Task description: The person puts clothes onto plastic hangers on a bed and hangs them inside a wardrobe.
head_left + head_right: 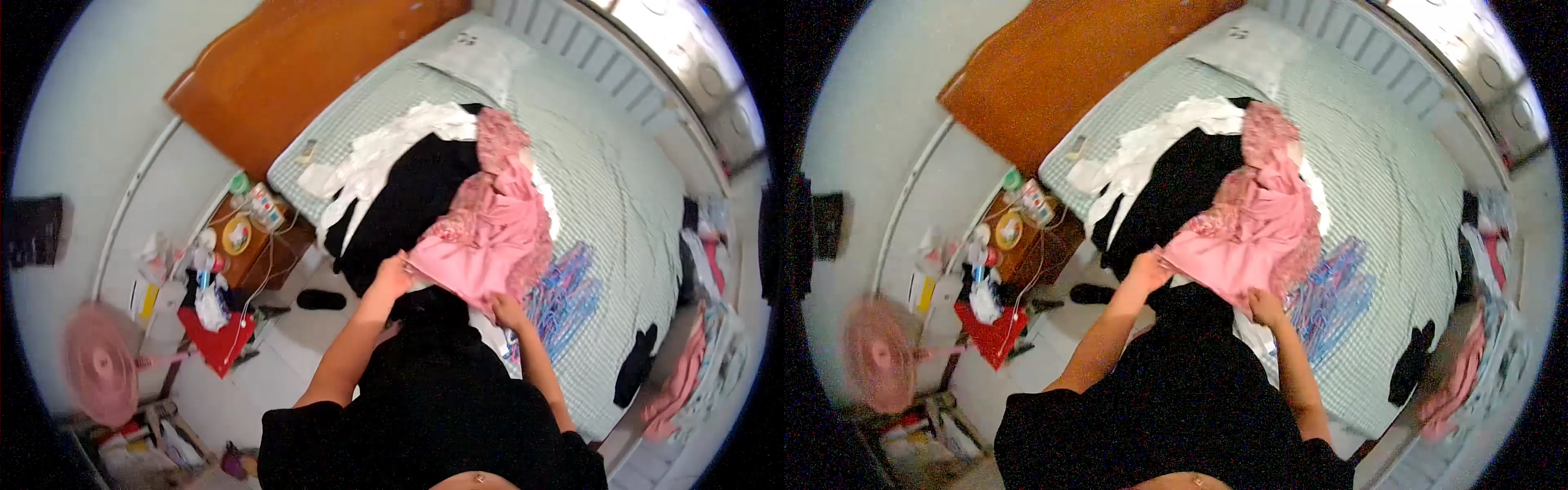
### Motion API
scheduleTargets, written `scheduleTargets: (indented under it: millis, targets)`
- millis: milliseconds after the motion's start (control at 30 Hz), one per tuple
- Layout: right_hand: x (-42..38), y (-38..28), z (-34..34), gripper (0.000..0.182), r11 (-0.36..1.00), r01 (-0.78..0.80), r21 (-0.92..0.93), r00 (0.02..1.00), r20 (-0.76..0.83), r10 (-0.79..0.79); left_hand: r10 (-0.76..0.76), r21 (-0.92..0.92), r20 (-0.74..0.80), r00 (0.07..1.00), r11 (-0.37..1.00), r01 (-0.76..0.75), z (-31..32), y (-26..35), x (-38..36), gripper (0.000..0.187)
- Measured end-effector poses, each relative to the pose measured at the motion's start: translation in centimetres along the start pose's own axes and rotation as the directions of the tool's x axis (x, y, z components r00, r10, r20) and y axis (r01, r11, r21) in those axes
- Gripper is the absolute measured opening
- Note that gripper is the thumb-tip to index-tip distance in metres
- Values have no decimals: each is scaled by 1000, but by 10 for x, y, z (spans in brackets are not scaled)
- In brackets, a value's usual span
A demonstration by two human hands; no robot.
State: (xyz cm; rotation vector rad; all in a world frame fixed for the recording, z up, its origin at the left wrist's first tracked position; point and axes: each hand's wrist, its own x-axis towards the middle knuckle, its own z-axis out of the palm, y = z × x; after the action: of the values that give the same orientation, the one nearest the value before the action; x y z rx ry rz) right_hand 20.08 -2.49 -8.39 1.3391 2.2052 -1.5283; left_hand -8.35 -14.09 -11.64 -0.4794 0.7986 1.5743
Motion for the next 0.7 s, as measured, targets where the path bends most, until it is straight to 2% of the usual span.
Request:
scheduleTargets:
  millis: [33,67,100,133,167,200,233,267,333,400,433,467,500,533,567,600,633,667,700]
  targets:
    - [-10,5,3,32,996,8,-87,999,51,-4,-211,-198,403,891,930,309,-64,-9,39,35]
    - [-19,11,6,32,985,25,-172,995,101,-8,-256,-224,769,586,751,622,-117,-20,63,34]
    - [-28,16,9,31,985,-32,-171,985,160,59,-224,-251,764,605,761,598,-126,-28,44,34]
    - [-34,21,9,30,984,-51,-172,964,250,94,-233,71,433,871,972,224,-120,-40,21,31]
    - [-36,39,13,31,995,-82,-64,935,340,99,-231,-38,177,957,970,241,-114,-47,12,29]
    - [-37,56,18,31,991,-130,42,900,423,100,-211,-139,-92,973,970,198,-106,-54,2,27]
    - [-43,54,19,31,991,-126,35,896,433,98,-195,-67,-167,966,980,187,-80,-52,-20,27]
    - [-55,43,16,35,974,-160,161,900,428,77,-177,10,-238,955,983,184,-56,-47,-40,27]
    - [-66,46,15,39,940,-194,281,908,415,63,-215,32,-218,952,973,227,-76,-53,-28,26]
    - [-62,77,21,48,860,-321,396,864,494,95,-261,70,-189,947,958,278,-75,-55,-28,26]
    - [-55,109,27,53,859,-319,401,838,543,58,-260,114,-227,939,950,291,-58,-53,-40,26]
    - [-51,120,30,53,855,-315,411,852,520,64,-259,163,-261,930,937,307,-45,-52,-45,26]
    - [-50,129,30,54,862,-319,393,827,559,52,-294,193,-218,931,922,336,-45,-53,-40,26]
    - [-48,138,27,55,870,-321,375,803,594,40,-313,178,-286,906,911,371,-45,-56,-36,28]
    - [-42,148,20,44,863,-389,323,753,650,96,-358,135,-154,921,916,379,-61,-65,-15,29]
    - [-37,149,9,44,856,-385,346,779,618,101,-397,93,-22,918,913,397,-79,-74,7,30]
    - [-26,147,-6,49,1000,-11,-16,775,631,19,-140,786,293,946,599,-155,-71,-63,8,32]
    - [-16,145,-19,55,853,364,-373,744,668,-26,-187,704,664,724,-169,-690,-63,-52,9,36]
    - [12,165,-32,49,705,561,-434,735,652,-185,-334,280,751,569,-620,-733,-115,-70,119,43]
